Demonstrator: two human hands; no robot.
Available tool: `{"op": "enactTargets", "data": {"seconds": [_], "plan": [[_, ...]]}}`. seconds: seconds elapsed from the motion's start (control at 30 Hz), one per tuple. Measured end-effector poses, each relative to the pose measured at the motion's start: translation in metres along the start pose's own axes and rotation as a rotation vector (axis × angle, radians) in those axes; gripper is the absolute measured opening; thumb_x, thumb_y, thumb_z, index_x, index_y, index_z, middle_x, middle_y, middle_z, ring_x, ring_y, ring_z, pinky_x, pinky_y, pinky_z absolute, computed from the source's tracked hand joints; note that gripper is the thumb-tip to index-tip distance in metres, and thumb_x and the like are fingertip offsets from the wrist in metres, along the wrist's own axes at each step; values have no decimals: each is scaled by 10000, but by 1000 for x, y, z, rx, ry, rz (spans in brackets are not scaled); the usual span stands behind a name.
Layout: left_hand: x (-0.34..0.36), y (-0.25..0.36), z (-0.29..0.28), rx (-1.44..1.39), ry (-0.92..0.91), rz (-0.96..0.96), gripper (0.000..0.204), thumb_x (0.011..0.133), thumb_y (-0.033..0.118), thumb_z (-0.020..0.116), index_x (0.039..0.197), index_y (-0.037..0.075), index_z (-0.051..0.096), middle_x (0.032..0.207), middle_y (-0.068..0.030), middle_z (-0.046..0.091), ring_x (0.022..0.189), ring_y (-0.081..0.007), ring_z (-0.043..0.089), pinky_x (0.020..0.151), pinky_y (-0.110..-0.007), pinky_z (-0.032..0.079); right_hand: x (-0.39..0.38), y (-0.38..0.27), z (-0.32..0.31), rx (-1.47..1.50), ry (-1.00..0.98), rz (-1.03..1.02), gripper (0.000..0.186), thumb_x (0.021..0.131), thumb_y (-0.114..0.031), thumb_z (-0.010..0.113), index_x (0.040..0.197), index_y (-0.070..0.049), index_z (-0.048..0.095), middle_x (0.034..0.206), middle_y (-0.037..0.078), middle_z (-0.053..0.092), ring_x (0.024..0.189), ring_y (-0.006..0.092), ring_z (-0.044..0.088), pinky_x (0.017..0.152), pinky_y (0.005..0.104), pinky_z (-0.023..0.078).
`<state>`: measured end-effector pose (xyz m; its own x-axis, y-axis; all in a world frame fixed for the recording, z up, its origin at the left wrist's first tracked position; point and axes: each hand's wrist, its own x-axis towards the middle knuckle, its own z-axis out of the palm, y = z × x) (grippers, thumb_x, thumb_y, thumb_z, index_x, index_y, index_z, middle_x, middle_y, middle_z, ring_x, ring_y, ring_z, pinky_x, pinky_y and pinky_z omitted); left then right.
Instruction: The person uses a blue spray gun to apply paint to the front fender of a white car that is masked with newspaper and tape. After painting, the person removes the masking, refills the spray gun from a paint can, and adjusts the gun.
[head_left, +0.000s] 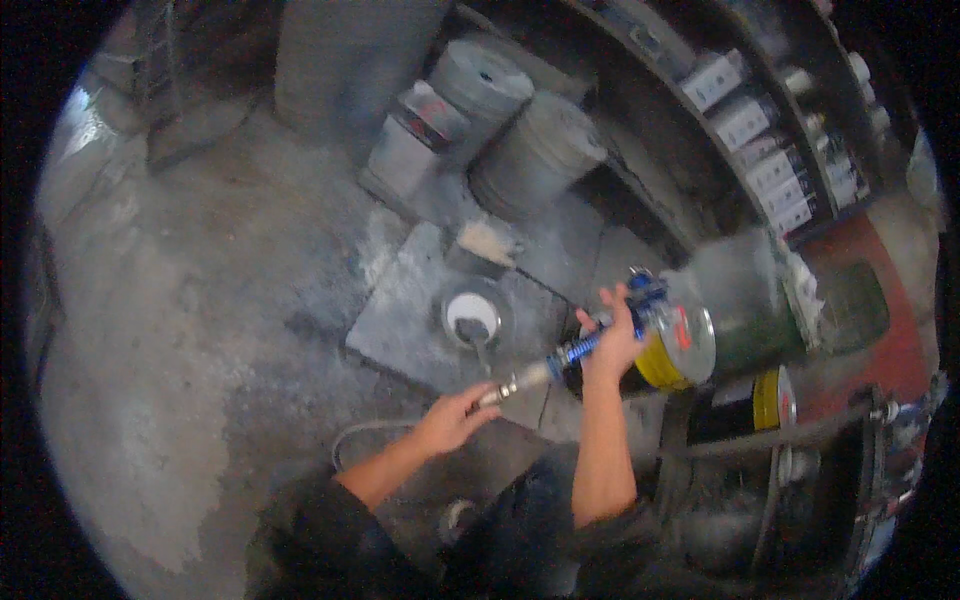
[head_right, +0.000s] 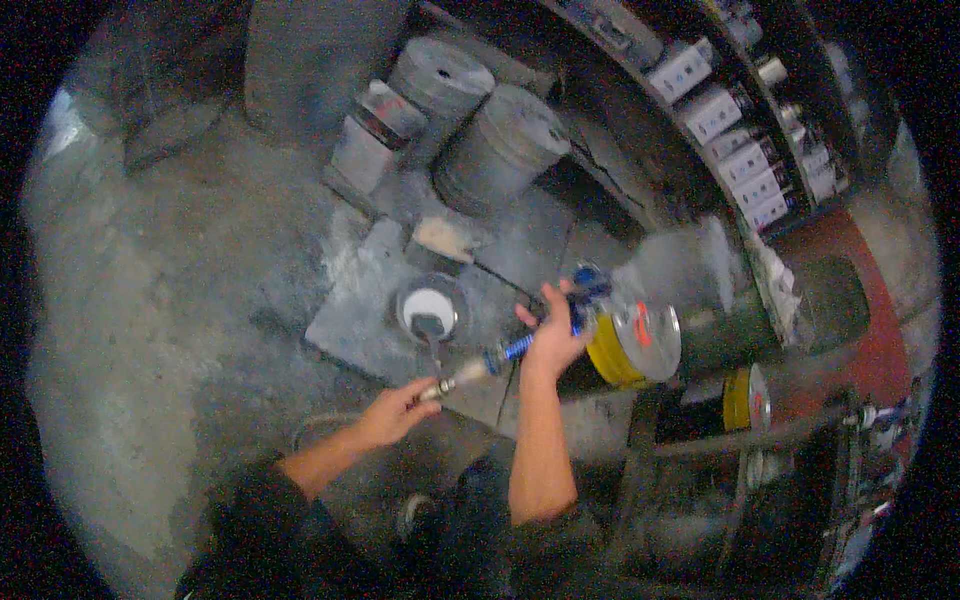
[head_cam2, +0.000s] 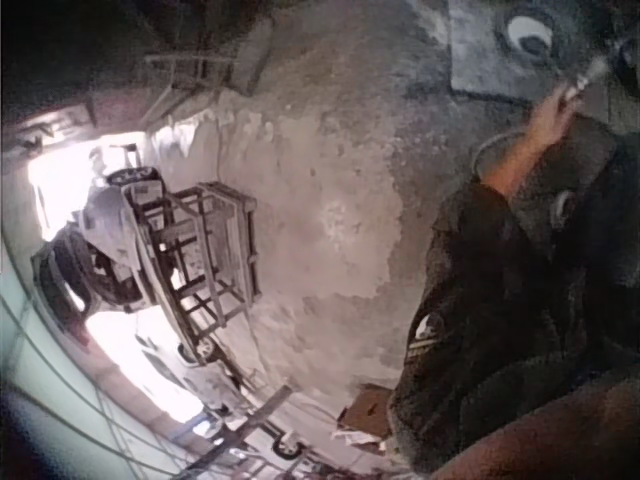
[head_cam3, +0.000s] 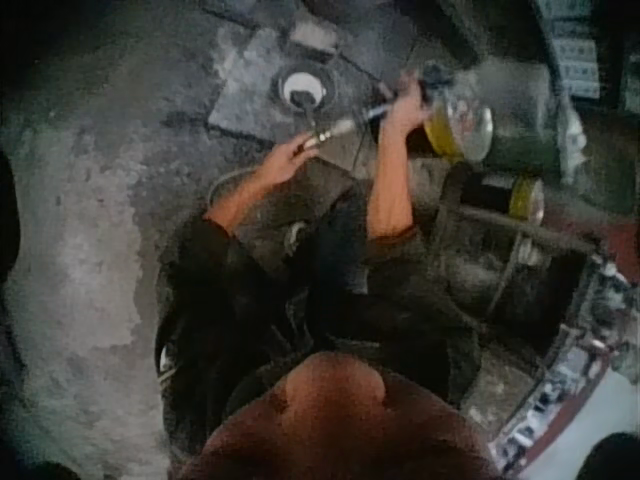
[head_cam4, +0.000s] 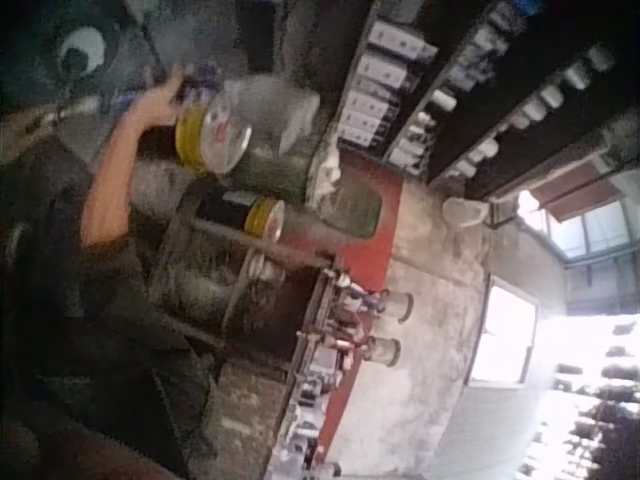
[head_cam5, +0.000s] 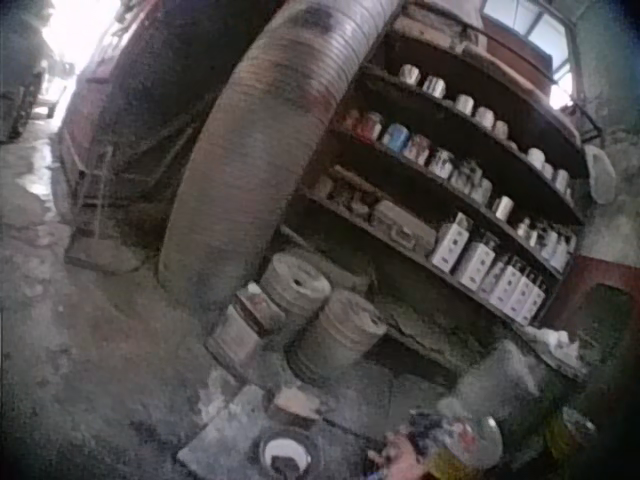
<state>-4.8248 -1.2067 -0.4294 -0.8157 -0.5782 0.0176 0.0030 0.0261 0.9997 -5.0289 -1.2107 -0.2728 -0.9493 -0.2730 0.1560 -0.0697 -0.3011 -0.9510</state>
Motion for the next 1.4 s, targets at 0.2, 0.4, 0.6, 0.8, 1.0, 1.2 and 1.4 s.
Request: {"op": "enactTargets", "data": {"seconds": [0.2, 0.4, 0.6, 0.8, 1.0, 1.2, 1.4], "plan": [[9, -11, -15, 99, -12, -130, 494, 950, 371, 633, 1355, 118, 509, 984, -103, 664, 868, -196, 621, 800, -374, 498, 8, 11, 26, 1, 96, 122, 535, 833, -8, 660, 1309, -38, 418, 1203, 153, 605, 981, 248, 649, 510, 376, 616], [34, 17, -50, 1, -33, -99, 515, 932, 358, 659, 1350, 95, 514, 820, -121, 629, 728, -200, 589, 704, -350, 491, 23, 12, 61, 0, 6, 61, 411, 840, -1, 616, 1229, -41, 493, 1157, 124, 604, 985, 231, 635, 556, 395, 600], [8, 18, -33, 44, 22, -15, 498, 942, 346, 642, 1354, 102, 505, 781, -130, 611, 679, -210, 588, 679, -356, 484, 6, -3, 35, -106, 104, 115, 182, 878, -55, 616, 1035, -47, 524, 912, 58, 581, 758, 168, 584, 479, 332, 541], [15, 13, -25, 63, 40, 33, 501, 941, 344, 640, 1365, 121, 494, 807, -130, 630, 692, -257, 604, 689, -369, 489, 14, -1, 33, -29, 59, 56, 118, 892, -74, 618, 959, -29, 532, 819, 59, 560, 667, 154, 545, 433, 325, 518], [13, 21, -29, 132, 74, 144, 533, 919, 339, 660, 1393, 173, 483, 992, -137, 682, 785, -300, 660, 730, -387, 513, 16, -7, 27, -3, 47, 90, 199, 893, -107, 633, 1041, -21, 531, 869, 90, 604, 716, 176, 595, 435, 339, 520], [-22, 66, -45, 355, 112, 202, 545, 921, 318, 646, 1426, 279, 447, 1177, -92, 673, 919, -292, 689, 806, -427, 542, 44, 20, -16, -30, -101, 107, 437, 910, -419, 589, 1179, -74, 612, 1179, 90, 597, 1106, 271, 538, 948, 458, 442], [-68, 141, -11, 208, 350, 176, 403, 877, 392, 675, 1196, 151, 634, 811, -159, 687, 739, -388, 658, 685, -433, 523, 38, -32, -39, 620, -260, 482, 402, 985, -168, 536, 644, -162, 323, 572, -38, 275, 491, 96, 293, 486, 256, 312]]}}
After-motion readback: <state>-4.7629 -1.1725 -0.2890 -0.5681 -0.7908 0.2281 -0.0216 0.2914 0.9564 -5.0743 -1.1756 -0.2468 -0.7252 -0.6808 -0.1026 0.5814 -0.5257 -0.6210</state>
